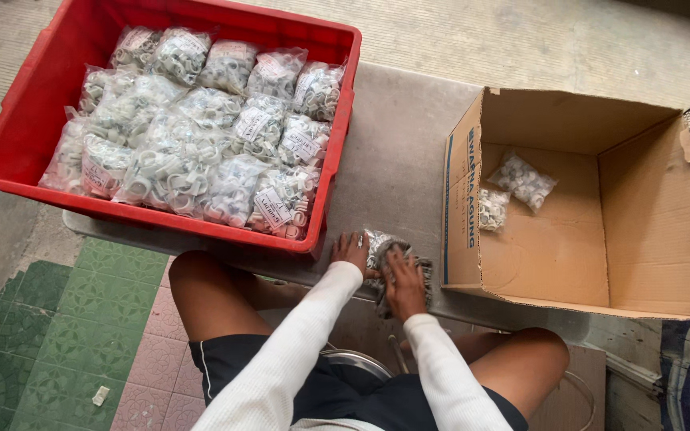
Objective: The person repeatedly picks small plastic-wrapped items from a red crate, wipes them with a cloth, and places them into a cardboard box. The process continues throughout the clip with multiple items handled one at a time.
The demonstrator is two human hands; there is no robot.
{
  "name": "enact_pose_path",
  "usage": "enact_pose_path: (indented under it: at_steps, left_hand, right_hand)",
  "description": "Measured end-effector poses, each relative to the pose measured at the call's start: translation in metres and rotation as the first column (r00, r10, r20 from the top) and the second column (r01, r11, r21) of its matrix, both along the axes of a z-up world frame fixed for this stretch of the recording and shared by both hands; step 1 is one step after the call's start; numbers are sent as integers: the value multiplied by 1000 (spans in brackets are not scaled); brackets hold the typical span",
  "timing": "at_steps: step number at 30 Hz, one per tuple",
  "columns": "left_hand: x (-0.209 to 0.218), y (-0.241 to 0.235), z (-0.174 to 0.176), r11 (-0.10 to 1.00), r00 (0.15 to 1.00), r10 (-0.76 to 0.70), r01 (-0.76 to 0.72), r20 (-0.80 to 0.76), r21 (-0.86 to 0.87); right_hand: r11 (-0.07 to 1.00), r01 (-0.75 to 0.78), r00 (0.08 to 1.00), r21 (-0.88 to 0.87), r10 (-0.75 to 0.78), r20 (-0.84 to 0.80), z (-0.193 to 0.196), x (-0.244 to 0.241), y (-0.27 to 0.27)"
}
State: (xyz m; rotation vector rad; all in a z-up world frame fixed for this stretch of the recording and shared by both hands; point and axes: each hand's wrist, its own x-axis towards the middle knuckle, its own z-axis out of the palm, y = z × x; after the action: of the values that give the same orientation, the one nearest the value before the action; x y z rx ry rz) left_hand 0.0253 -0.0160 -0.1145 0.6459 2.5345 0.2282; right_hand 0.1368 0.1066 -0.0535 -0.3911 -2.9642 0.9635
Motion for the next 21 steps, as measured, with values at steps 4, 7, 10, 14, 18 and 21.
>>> enact_pose_path:
  at_steps: [4,7,10,14,18,21]
  left_hand:
    - [-7,13,-27,1000,1000,-14,14,14,-17]
    - [-9,22,27,964,990,-127,110,-57,-241]
    - [3,23,90,968,992,-126,124,2,-217]
    - [-13,34,63,938,978,-209,194,-23,-286]
    - [-8,24,58,915,989,-139,110,-48,-389]
    - [-12,25,43,872,981,-188,184,37,-454]
  right_hand:
    - [996,-84,996,1,84,-22,0,21,-8]
    - [971,-12,983,-238,-32,-179,8,6,13]
    - [930,155,970,-332,-207,-126,25,-3,26]
    - [852,259,942,-456,-326,-74,41,-10,37]
    - [822,313,878,-476,-441,-184,40,-14,46]
    - [873,257,878,-414,-390,-279,53,-13,46]
